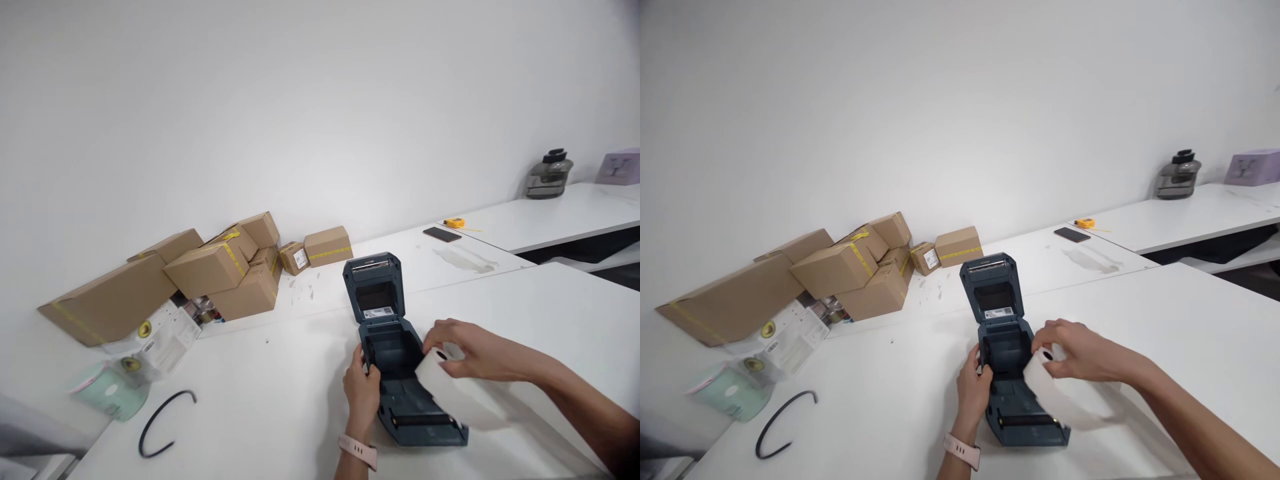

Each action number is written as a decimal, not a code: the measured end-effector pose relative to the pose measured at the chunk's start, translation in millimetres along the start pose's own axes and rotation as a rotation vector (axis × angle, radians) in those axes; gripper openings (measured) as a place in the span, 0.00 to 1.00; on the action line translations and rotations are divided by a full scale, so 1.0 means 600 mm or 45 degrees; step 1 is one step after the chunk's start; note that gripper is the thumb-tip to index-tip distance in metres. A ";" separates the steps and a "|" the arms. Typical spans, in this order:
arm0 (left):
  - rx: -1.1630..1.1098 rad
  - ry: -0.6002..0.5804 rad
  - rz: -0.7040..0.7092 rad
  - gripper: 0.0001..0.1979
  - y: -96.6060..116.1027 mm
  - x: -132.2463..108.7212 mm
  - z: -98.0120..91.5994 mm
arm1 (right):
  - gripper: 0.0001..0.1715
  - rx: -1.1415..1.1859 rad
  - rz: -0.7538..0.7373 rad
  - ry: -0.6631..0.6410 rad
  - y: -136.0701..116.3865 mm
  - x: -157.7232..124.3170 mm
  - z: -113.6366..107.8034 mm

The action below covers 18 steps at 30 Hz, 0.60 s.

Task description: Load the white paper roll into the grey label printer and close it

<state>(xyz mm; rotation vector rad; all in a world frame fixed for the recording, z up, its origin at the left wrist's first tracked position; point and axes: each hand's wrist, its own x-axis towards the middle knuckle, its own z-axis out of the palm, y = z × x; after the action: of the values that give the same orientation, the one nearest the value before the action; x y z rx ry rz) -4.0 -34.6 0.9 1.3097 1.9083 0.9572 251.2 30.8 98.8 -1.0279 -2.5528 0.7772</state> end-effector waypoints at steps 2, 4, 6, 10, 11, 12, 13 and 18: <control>0.002 0.001 0.011 0.31 0.001 -0.002 -0.001 | 0.11 0.294 -0.043 -0.093 -0.020 0.018 0.015; -0.006 0.003 0.019 0.30 0.001 -0.003 -0.001 | 0.14 0.783 -0.040 -0.058 -0.024 0.039 0.042; -0.029 0.012 0.025 0.30 0.002 -0.003 -0.001 | 0.19 1.331 0.019 0.072 -0.019 0.058 0.077; -0.050 0.029 0.039 0.30 0.002 -0.002 0.000 | 0.19 1.961 0.100 0.210 -0.003 0.076 0.143; -0.044 0.027 0.035 0.30 0.002 -0.002 0.000 | 0.18 2.065 0.113 0.216 -0.001 0.076 0.154; -0.037 0.024 0.028 0.30 0.001 -0.001 0.000 | 0.16 2.175 0.130 0.235 0.000 0.075 0.162; -0.032 0.026 0.022 0.30 0.000 -0.001 -0.001 | 0.15 2.260 0.139 0.269 0.001 0.073 0.168; -0.063 0.021 0.060 0.29 -0.004 -0.003 -0.002 | 0.16 2.386 0.096 0.439 -0.018 0.065 0.181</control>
<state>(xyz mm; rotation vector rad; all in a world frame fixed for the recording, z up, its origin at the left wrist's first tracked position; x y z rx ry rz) -5.5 -36.9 -0.2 1.3266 1.8615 1.0354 169.8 10.8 18.5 -0.3928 -0.6417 1.9839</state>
